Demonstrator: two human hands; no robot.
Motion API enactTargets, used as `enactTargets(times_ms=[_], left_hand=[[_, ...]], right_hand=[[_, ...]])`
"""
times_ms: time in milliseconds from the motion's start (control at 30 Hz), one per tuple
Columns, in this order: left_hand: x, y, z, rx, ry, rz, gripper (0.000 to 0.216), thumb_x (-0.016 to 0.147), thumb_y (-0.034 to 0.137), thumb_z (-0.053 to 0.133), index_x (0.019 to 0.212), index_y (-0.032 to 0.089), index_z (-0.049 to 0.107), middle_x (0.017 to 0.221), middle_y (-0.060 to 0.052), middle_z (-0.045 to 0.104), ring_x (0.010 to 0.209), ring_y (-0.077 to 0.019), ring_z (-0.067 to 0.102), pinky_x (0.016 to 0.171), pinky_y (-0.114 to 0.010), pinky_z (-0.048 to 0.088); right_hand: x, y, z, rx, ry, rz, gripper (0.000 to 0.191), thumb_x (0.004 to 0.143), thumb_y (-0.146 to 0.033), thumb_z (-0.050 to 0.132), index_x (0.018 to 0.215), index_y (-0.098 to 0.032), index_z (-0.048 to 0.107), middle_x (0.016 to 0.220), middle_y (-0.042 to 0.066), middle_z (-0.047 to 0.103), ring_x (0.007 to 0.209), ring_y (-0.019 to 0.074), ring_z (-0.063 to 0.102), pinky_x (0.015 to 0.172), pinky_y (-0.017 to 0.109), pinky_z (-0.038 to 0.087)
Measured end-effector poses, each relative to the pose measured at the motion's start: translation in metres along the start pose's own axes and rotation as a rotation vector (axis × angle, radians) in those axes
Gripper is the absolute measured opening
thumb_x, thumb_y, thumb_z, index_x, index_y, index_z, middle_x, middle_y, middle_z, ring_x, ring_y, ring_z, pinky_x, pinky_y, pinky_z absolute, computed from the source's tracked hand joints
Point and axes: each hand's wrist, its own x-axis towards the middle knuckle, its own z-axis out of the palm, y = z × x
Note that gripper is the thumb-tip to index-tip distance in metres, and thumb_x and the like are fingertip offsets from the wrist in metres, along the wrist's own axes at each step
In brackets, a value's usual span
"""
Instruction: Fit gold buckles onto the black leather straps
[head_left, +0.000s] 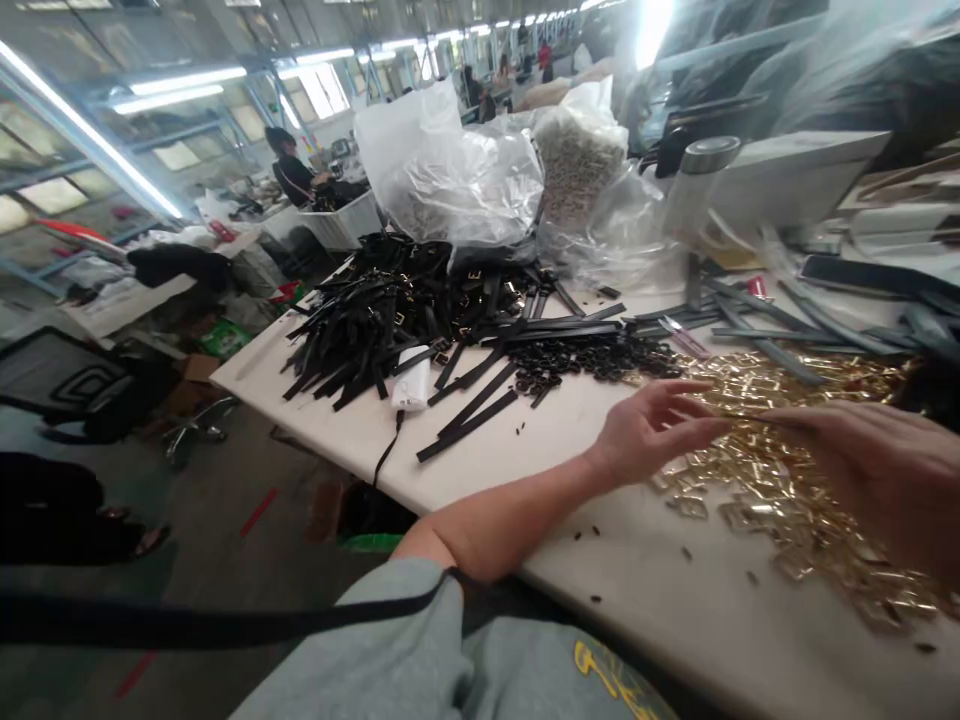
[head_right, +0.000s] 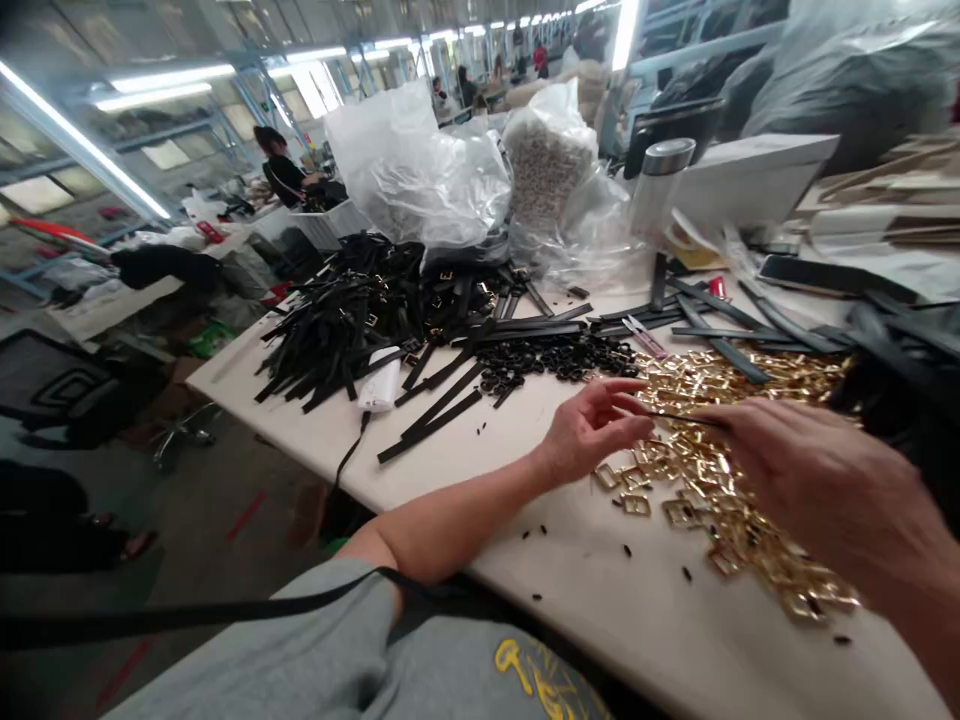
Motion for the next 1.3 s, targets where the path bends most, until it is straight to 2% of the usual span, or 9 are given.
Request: enactTargets(times_ms=[100, 167, 233, 333, 467, 667, 867, 1167, 1300], left_hand=[[-0.002, 0.002, 0.002, 0.051, -0.027, 0.027, 0.031, 0.076, 0.039, 0.074, 0.1, 0.02, 0.068, 0.087, -0.008, 0.065, 0.072, -0.0164, 0.059, 0.069, -0.033, 0.049], [-0.002, 0.001, 0.003, 0.116, 0.016, 0.009, 0.025, 0.074, 0.04, 0.074, 0.085, 0.018, 0.068, 0.077, -0.006, 0.065, 0.067, -0.0157, 0.059, 0.065, -0.03, 0.05], [0.0, -0.003, 0.002, 0.139, 0.073, -0.053, 0.028, 0.07, 0.041, 0.076, 0.079, 0.017, 0.065, 0.067, -0.003, 0.063, 0.056, -0.0138, 0.058, 0.054, -0.026, 0.048], [0.008, -0.01, -0.003, 0.1, 0.174, -0.172, 0.035, 0.067, 0.041, 0.076, 0.087, 0.017, 0.06, 0.066, -0.001, 0.063, 0.05, -0.0136, 0.06, 0.048, -0.023, 0.048], [0.012, -0.013, -0.004, 0.078, 0.192, -0.264, 0.049, 0.069, 0.037, 0.072, 0.11, 0.016, 0.055, 0.072, -0.004, 0.067, 0.057, -0.0173, 0.066, 0.052, -0.024, 0.051], [0.006, -0.012, 0.001, 0.094, 0.162, -0.291, 0.052, 0.073, 0.033, 0.066, 0.121, 0.017, 0.052, 0.08, -0.005, 0.069, 0.067, -0.0181, 0.068, 0.056, -0.024, 0.052], [0.006, -0.014, 0.001, 0.097, 0.146, -0.295, 0.053, 0.073, 0.032, 0.064, 0.122, 0.017, 0.052, 0.081, -0.005, 0.07, 0.07, -0.0193, 0.069, 0.059, -0.026, 0.053], [0.006, -0.012, 0.001, 0.051, 0.106, -0.268, 0.05, 0.076, 0.034, 0.062, 0.122, 0.016, 0.054, 0.082, -0.007, 0.071, 0.069, -0.019, 0.068, 0.06, -0.026, 0.052], [0.006, -0.011, 0.0, 0.141, 0.048, -0.264, 0.041, 0.072, 0.035, 0.071, 0.107, 0.016, 0.063, 0.086, -0.008, 0.071, 0.072, -0.0177, 0.067, 0.06, -0.025, 0.052]], right_hand=[[0.0, -0.034, 0.015, -0.097, -0.132, -0.146, 0.047, 0.093, -0.057, 0.028, 0.088, -0.025, 0.063, 0.073, 0.012, 0.067, 0.059, 0.022, 0.059, 0.054, 0.035, 0.038], [-0.004, -0.04, 0.02, -0.174, -0.225, -0.077, 0.041, 0.096, -0.047, 0.032, 0.088, -0.021, 0.063, 0.067, 0.01, 0.065, 0.054, 0.0205, 0.057, 0.052, 0.032, 0.032], [-0.009, -0.038, 0.022, -0.184, -0.287, -0.001, 0.033, 0.094, -0.044, 0.041, 0.096, -0.02, 0.064, 0.073, 0.007, 0.068, 0.058, 0.0194, 0.06, 0.055, 0.03, 0.033], [-0.014, -0.028, 0.019, -0.059, -0.212, 0.069, 0.027, 0.09, -0.039, 0.054, 0.108, -0.022, 0.062, 0.089, 0.005, 0.071, 0.074, 0.0174, 0.064, 0.063, 0.026, 0.037], [-0.016, -0.021, 0.018, 0.12, -0.103, 0.124, 0.022, 0.086, -0.031, 0.061, 0.106, -0.021, 0.063, 0.099, 0.003, 0.07, 0.085, 0.0155, 0.064, 0.072, 0.024, 0.041], [-0.018, -0.024, 0.024, 0.311, -0.048, 0.192, 0.019, 0.085, -0.028, 0.064, 0.102, -0.021, 0.066, 0.101, 0.002, 0.068, 0.091, 0.0141, 0.061, 0.079, 0.025, 0.042], [-0.018, -0.021, 0.028, 0.417, -0.047, 0.278, 0.016, 0.081, -0.025, 0.068, 0.096, -0.019, 0.069, 0.092, 0.002, 0.068, 0.083, 0.0129, 0.061, 0.075, 0.024, 0.042], [-0.018, -0.02, 0.022, 0.319, -0.028, 0.197, 0.005, 0.081, -0.021, 0.067, 0.083, -0.017, 0.068, 0.08, 0.001, 0.067, 0.072, 0.011, 0.058, 0.067, 0.022, 0.038], [-0.018, -0.016, 0.021, 0.18, -0.004, 0.105, 0.008, 0.084, -0.025, 0.064, 0.084, -0.017, 0.067, 0.082, 0.001, 0.066, 0.073, 0.0117, 0.058, 0.064, 0.022, 0.036]])
